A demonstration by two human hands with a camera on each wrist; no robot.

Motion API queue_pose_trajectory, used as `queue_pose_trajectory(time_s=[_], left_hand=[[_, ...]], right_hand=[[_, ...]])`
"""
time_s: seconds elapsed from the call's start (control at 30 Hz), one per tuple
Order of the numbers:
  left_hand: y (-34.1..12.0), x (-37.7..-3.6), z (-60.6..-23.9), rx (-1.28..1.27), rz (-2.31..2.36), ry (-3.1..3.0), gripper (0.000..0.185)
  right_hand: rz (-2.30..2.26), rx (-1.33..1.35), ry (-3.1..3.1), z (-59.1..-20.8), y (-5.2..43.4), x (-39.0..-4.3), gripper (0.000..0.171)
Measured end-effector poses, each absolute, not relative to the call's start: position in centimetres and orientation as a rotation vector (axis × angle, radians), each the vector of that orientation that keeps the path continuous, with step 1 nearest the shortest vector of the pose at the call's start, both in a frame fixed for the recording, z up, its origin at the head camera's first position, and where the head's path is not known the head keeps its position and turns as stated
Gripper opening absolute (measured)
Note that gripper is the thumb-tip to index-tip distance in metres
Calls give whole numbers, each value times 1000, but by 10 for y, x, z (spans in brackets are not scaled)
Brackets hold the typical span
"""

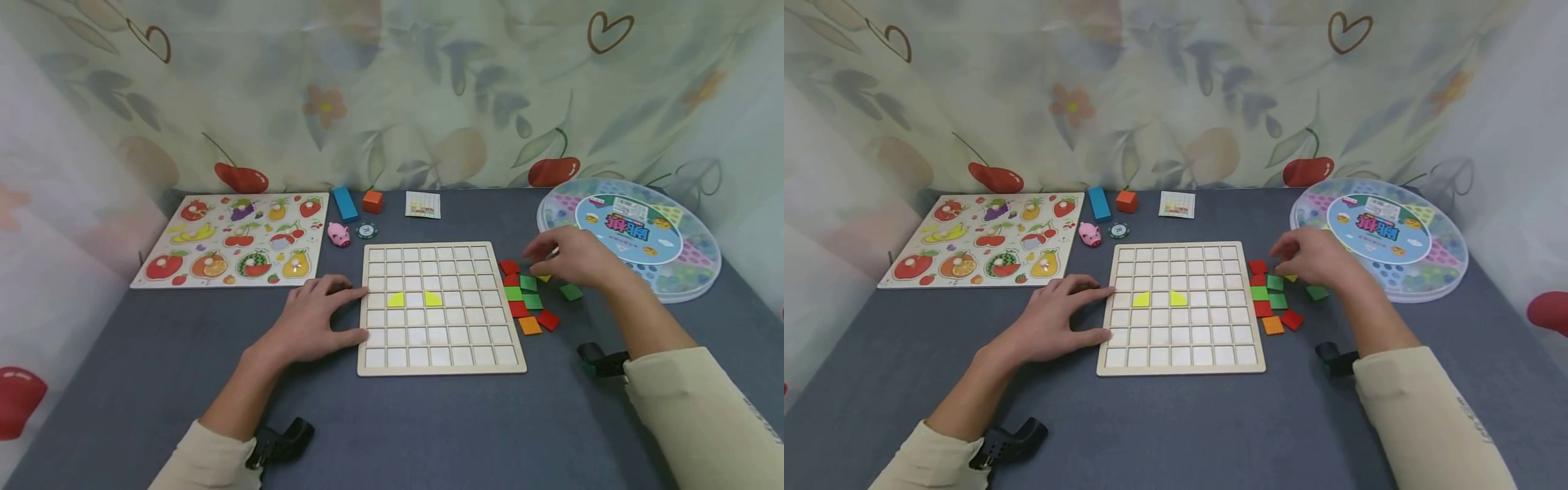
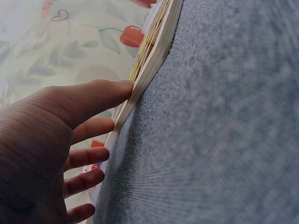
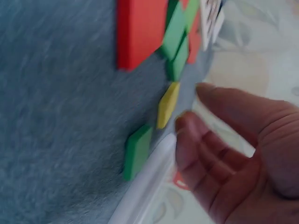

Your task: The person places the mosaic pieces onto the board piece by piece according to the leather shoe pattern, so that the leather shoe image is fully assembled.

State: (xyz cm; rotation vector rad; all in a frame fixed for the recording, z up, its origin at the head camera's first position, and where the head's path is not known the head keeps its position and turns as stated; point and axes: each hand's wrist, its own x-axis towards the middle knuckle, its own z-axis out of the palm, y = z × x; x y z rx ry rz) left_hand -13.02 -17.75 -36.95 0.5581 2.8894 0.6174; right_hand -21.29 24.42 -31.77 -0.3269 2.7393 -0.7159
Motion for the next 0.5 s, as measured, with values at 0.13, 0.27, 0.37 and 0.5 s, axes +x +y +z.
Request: queue_pose_trajectory(time_s=[0.13,0.27,0.37,0.5], left_hand=[[-177,-130,-369,558,619,2888,70],[-177,-130,-369,561,621,2886,71],[-177,-130,-369,560,622,2885,71],[-177,-130,-370,555,620,2883,71]], right_hand=[[-534,-302,2781,-323,254,-217,35],[-482,-284,2777,-328,257,-219,33],[-501,-274,2780,-329,256,-220,30],[-601,-238,2765,-329,255,-219,26]])
